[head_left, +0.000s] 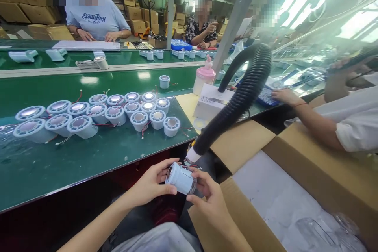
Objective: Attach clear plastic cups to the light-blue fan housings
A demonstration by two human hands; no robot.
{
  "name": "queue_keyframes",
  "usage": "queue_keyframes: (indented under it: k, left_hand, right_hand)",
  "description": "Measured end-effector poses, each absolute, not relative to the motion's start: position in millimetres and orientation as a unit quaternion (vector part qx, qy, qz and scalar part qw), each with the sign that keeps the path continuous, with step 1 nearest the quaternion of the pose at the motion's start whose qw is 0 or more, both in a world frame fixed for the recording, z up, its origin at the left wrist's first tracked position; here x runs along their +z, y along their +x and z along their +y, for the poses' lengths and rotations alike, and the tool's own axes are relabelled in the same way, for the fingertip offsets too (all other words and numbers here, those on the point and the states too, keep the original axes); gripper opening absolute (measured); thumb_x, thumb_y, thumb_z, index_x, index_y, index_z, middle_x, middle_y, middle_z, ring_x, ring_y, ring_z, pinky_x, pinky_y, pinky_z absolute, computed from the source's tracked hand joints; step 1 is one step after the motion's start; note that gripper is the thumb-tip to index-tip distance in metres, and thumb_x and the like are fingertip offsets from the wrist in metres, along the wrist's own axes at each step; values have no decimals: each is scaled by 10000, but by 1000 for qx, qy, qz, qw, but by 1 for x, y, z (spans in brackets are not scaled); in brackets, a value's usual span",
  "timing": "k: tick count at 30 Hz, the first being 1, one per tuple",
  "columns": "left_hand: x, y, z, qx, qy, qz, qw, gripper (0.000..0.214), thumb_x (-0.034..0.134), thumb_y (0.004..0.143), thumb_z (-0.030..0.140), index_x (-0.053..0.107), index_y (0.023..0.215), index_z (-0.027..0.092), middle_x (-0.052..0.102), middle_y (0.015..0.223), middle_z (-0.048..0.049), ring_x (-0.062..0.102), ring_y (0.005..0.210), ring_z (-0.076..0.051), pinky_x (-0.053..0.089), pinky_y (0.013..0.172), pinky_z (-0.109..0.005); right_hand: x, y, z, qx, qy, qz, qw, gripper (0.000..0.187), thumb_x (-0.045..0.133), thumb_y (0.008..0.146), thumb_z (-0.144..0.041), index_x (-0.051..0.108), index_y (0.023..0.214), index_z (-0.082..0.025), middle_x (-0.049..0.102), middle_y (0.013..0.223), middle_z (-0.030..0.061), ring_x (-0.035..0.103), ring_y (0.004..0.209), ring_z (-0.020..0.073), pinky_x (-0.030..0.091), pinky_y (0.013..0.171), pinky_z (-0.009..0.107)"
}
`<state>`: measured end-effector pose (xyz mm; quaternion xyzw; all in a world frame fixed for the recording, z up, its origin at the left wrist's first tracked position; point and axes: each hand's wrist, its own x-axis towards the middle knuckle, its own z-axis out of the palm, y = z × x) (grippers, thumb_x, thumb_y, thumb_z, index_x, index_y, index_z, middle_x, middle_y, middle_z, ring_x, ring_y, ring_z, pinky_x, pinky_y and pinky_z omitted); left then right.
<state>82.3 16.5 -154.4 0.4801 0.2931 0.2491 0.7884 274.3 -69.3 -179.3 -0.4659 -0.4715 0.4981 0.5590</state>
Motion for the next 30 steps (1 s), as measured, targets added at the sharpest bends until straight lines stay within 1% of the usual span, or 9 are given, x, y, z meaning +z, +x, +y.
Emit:
queue_keyframes:
  k: [6,10,13,16,20,22,25,28,30]
  left_hand:
    - [-165,104,45,231,517,275,777,720,866,608,263,520,1236,191,599,1231,-103,568,1113,-239,445,970,-374]
    - [-154,92,40,222,533,284,766,691,868,605,259,510,1193,205,595,1189,-86,573,1083,-228,467,926,-354]
    - [-139,72,26,194,562,302,745,659,846,642,240,492,1198,230,568,1234,-88,584,1080,-231,485,914,-365]
    - [-126,53,8,174,601,334,705,672,833,663,232,479,1232,283,539,1290,-68,565,1146,-239,473,972,-384]
    - [-120,35,-10,200,620,369,663,809,843,647,298,424,1334,384,470,1389,-37,502,1245,-260,424,1061,-415]
    - [-118,30,-15,211,640,368,641,807,837,646,343,435,1345,395,454,1412,-35,451,1296,-284,409,1082,-427]
    - [-112,26,-18,217,687,363,591,754,831,645,371,493,1320,373,465,1413,-43,397,1337,-306,375,1112,-440]
    - [-104,24,-23,217,718,376,545,728,827,656,345,512,1313,351,487,1401,-61,405,1332,-305,342,1131,-459]
    - [-104,23,-31,227,707,380,553,713,819,665,328,519,1312,329,493,1389,-85,441,1304,-306,411,1077,-438]
  right_hand:
    - [-202,285,-48,459,-460,-469,599,444,787,709,-421,572,1037,-213,604,1212,122,613,1092,258,551,896,382]
    - [-194,284,-50,456,-455,-497,581,398,815,684,-309,625,1023,-223,624,1200,100,603,1109,254,548,899,355]
    - [-182,278,-59,445,-459,-544,543,400,809,678,-201,642,1040,-235,613,1234,94,581,1148,252,518,947,353]
    - [-168,271,-67,383,-459,-629,498,443,797,684,-170,614,1080,-250,615,1238,85,567,1172,240,471,1007,347]
    - [-145,266,-70,312,-435,-698,476,474,796,703,-220,580,1121,-276,623,1232,56,584,1154,198,461,1009,265]
    - [-135,265,-69,296,-428,-713,469,471,789,714,-226,570,1127,-282,625,1233,39,588,1150,177,446,1016,226]
    - [-125,269,-68,291,-422,-726,460,481,790,709,-215,561,1127,-285,638,1217,17,601,1131,160,446,1006,187]
    - [-124,271,-74,313,-424,-733,430,453,782,701,-257,585,1109,-278,644,1210,21,621,1103,198,500,970,232]
    - [-125,268,-79,332,-477,-716,387,387,770,707,-333,626,1062,-281,658,1177,22,633,1072,231,549,923,296]
